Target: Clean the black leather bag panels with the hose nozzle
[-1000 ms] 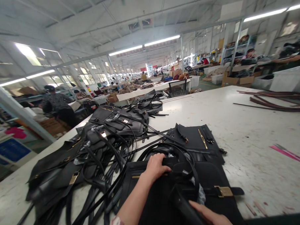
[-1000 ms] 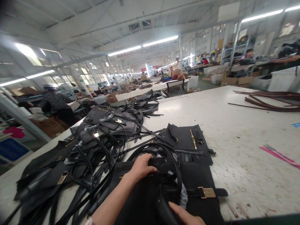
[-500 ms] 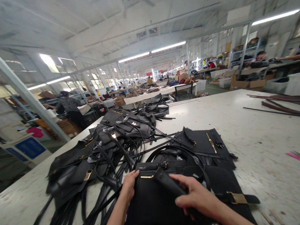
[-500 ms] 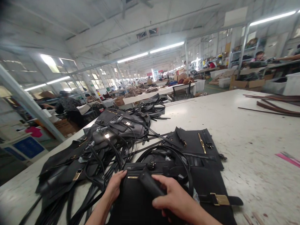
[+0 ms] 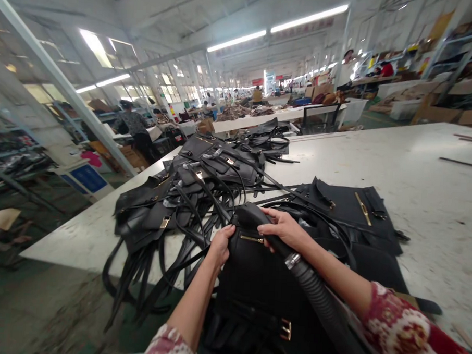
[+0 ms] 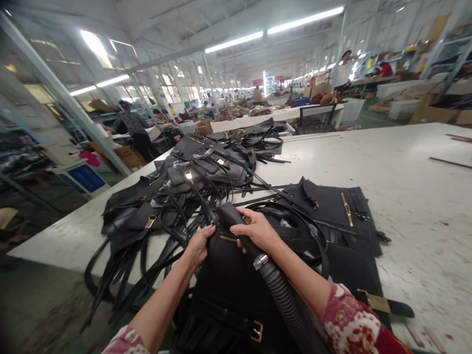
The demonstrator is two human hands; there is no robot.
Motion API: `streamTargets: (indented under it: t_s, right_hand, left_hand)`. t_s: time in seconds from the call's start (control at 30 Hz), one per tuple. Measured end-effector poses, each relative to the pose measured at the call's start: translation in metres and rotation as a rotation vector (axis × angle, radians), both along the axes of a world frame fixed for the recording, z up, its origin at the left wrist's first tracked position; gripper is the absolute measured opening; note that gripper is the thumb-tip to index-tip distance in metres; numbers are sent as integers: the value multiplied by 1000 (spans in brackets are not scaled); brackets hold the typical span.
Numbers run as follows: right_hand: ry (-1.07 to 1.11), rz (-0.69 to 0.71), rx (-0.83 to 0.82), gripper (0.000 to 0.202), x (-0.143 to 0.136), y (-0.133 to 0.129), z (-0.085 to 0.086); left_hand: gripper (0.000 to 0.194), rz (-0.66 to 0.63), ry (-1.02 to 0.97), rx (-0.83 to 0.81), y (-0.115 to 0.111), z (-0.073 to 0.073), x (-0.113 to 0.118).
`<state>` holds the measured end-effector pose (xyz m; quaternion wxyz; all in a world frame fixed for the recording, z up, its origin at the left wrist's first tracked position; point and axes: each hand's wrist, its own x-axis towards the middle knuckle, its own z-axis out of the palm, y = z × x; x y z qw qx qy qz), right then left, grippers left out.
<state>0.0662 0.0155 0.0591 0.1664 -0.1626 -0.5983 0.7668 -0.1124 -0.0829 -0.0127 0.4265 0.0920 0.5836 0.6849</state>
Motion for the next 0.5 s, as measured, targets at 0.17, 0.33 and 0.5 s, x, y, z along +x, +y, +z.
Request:
streamTargets:
  t_s: [0.17,0.33,0.5]
  right_hand:
    - [-66,-42,22,63,21,-10,-8]
    - [-57,-303,51,66,46,-15,-12]
    - [-83,-319,-2,65,98,-19,-11]
  left_hand:
    - [11,29,70,-51,-8,-3,-2]
    - [9,34,216,-119,-20,-1,-1]
    - [21,72,451,-177,-19,16,0]
